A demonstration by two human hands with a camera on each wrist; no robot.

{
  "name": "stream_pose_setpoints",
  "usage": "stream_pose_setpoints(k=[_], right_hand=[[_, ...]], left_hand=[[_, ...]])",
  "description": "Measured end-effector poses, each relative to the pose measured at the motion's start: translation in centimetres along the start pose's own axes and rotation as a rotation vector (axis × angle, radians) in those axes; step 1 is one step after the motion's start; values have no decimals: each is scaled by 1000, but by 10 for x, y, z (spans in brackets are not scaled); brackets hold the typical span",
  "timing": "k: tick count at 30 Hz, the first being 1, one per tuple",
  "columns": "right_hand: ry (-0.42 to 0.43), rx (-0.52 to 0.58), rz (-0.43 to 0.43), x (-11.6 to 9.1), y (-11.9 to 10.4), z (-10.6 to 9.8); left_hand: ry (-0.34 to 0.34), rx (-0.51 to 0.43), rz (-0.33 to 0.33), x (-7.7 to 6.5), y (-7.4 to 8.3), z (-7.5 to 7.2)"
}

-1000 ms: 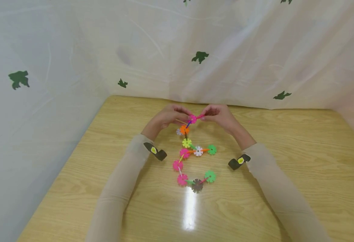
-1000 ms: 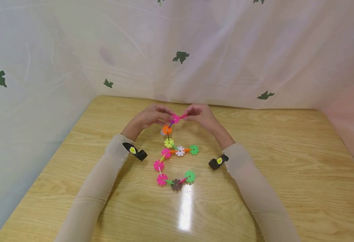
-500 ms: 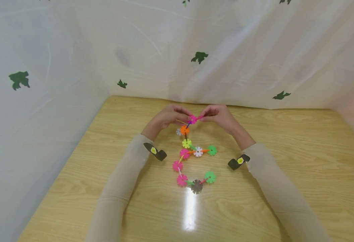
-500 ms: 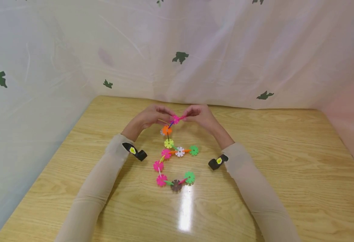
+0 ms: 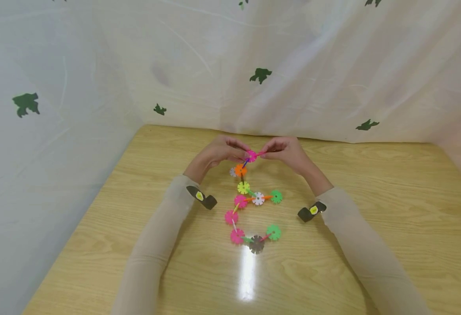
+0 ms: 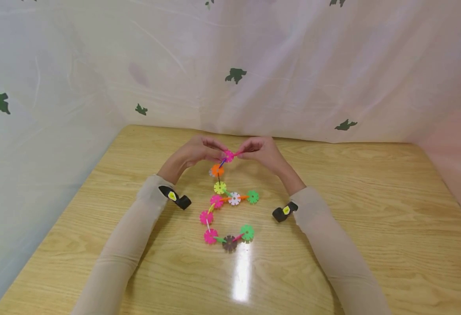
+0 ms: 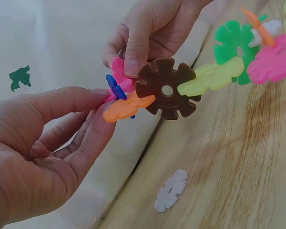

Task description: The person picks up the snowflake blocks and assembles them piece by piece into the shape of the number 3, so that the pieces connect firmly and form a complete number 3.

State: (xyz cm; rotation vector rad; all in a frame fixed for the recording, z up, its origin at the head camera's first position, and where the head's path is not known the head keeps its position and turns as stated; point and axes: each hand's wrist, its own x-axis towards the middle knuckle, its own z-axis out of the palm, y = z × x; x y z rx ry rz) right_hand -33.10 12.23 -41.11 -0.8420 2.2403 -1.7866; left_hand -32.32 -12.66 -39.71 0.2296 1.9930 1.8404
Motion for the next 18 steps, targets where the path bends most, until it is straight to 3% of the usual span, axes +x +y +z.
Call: stream_pose_setpoints(k=[18], right_hand=[[48, -24, -43, -1, 0, 4]], left_hand=[[35, 6, 24, 2, -1, 1]])
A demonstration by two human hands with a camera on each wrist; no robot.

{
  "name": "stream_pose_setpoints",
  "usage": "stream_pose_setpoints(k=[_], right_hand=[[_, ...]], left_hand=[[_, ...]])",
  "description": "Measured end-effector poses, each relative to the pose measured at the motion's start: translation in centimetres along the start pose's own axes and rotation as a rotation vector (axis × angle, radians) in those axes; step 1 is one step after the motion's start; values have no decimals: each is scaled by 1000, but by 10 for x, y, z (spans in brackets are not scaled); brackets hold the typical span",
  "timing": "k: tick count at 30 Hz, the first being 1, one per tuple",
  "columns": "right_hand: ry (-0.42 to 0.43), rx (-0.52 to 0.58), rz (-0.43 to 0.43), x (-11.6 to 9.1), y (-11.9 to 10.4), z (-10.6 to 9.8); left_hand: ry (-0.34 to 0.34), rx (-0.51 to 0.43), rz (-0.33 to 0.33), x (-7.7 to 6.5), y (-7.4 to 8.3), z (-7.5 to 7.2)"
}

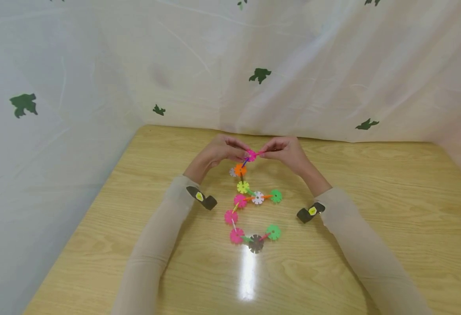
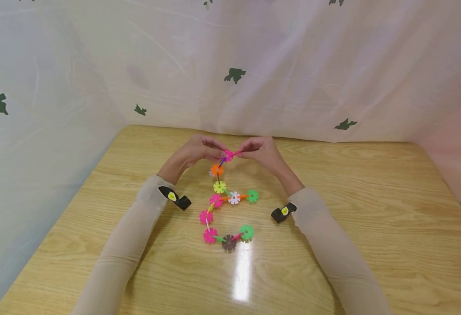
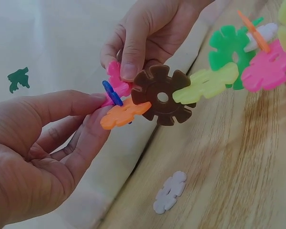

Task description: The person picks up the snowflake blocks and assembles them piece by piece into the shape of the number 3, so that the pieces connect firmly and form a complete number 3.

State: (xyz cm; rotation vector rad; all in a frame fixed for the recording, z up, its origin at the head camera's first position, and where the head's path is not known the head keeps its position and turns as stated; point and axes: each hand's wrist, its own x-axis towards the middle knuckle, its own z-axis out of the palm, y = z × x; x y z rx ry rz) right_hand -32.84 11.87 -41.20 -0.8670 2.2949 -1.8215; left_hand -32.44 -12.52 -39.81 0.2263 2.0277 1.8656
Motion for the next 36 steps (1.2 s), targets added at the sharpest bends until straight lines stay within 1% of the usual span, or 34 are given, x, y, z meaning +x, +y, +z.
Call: stream_pose_setpoints(k=[9, 17, 23, 31, 36], right_hand=[[19, 39, 7, 1, 4, 2], [32, -4, 31, 0, 0, 2], [26, -9, 51, 1, -3, 4], [6, -10, 48, 3, -4, 7], [12, -15, 80, 4, -6, 7]], left_hand=[[8, -7, 9, -2, 1, 0], [-5, -11, 12, -1, 3, 1], [-13, -11, 14, -2, 4, 0], [-21, 17, 1, -8, 7, -4], [-22, 41, 9, -10, 9, -9]])
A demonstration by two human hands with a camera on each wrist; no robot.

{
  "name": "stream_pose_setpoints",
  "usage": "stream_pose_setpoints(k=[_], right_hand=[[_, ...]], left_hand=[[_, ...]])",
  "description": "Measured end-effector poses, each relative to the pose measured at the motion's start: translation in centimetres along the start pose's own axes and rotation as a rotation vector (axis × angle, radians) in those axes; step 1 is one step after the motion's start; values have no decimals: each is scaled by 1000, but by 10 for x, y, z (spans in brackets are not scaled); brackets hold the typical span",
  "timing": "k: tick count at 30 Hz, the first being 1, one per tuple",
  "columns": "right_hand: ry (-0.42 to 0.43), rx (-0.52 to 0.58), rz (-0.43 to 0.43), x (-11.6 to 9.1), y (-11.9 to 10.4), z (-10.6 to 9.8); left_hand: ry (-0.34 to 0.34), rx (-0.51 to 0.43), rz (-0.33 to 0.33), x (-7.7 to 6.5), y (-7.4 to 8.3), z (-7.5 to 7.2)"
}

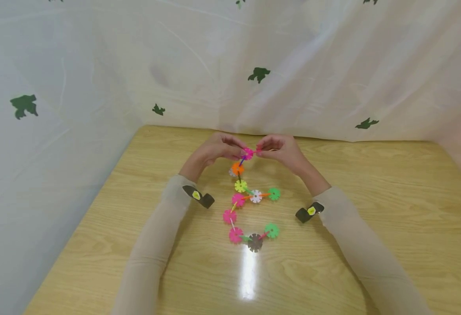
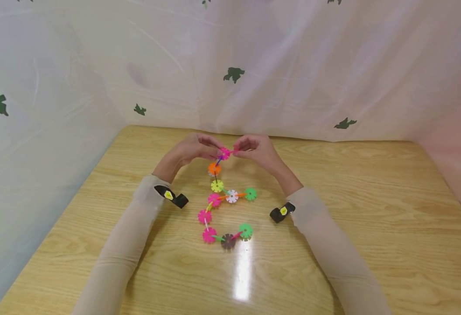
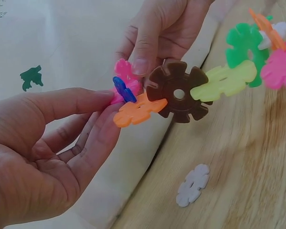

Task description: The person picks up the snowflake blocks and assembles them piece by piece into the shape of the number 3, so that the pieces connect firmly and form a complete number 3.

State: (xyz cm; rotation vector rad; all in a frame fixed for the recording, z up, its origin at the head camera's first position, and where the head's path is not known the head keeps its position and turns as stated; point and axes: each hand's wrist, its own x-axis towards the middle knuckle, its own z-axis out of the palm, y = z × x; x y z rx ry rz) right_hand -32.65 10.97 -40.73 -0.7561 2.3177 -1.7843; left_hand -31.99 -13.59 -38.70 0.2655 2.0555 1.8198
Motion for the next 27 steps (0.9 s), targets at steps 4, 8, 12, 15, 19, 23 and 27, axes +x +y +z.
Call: stream_pose_setpoints(k=[4, 8, 12, 15, 19, 23, 27], right_hand=[[-22, -31, 34, 1, 1, -1], [-107, -66, 70, 3, 5, -3], [-214, -79, 109, 7, 7, -1], [-286, -102, 119, 9, 8, 4], [-366, -156, 86, 13, 7, 12], [-431, -216, 23, 18, 7, 20], [-487, -247, -11, 22, 5, 25]], left_hand=[[-8, 12, -11, -1, -1, -5], [-21, 16, -23, -2, 1, -11], [-19, 22, -29, -4, 3, -16], [-16, 33, -29, -6, 4, -19], [-23, 54, -24, -7, 5, -22], [-27, 67, -30, -7, 5, -24], [-30, 62, -30, -6, 5, -25]])
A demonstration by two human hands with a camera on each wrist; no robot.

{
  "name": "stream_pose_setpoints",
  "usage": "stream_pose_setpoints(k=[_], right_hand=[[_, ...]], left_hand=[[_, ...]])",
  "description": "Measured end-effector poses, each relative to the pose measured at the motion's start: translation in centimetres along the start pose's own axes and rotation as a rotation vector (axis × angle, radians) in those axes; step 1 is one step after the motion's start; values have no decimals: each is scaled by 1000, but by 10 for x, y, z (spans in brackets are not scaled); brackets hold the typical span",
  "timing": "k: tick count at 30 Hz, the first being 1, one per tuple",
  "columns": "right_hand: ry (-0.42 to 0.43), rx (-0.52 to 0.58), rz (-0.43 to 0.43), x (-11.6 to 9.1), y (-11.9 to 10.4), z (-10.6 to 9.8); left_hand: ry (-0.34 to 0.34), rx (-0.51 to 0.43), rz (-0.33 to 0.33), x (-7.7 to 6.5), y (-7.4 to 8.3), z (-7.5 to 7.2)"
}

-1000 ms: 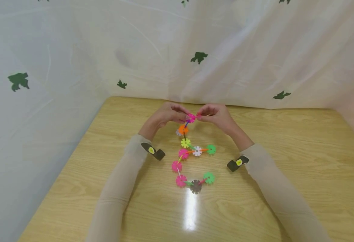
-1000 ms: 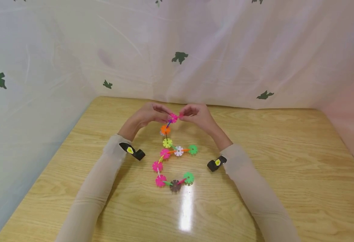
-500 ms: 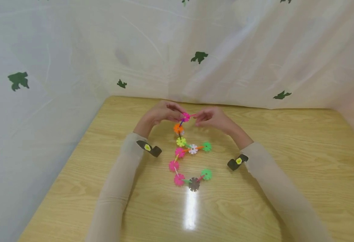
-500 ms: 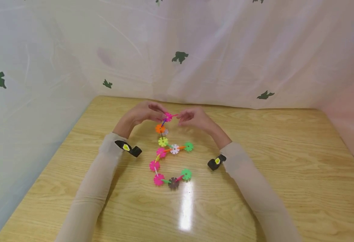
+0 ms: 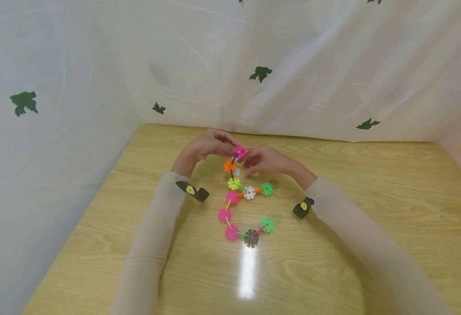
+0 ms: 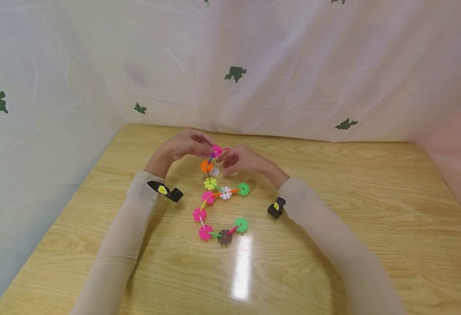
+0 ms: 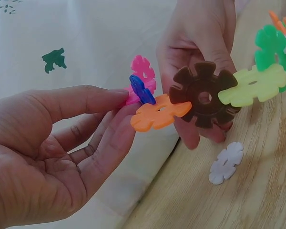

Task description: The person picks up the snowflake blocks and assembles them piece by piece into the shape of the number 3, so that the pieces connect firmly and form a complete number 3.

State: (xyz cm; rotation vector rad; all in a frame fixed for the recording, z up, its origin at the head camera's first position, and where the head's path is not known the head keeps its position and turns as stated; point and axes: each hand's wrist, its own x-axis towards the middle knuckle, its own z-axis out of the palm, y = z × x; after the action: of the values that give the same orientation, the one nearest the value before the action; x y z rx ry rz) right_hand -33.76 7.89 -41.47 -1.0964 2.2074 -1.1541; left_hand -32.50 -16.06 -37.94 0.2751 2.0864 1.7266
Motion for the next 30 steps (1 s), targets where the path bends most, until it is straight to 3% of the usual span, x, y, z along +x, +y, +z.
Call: stream_pose_setpoints(k=[6, 11, 19, 30], right_hand=[[-71, -125, -63, 9, 3, 2], [-112, -152, -88, 15, 7, 6], [-113, -200, -99, 18, 3, 10], [-72, -215, -3, 14, 1, 12]], left_hand=[[-4, -15, 10, 2, 0, 0], [-11, -12, 9, 1, 0, 0], [-18, -3, 7, 1, 0, -1], [-4, 0, -4, 0, 1, 0]])
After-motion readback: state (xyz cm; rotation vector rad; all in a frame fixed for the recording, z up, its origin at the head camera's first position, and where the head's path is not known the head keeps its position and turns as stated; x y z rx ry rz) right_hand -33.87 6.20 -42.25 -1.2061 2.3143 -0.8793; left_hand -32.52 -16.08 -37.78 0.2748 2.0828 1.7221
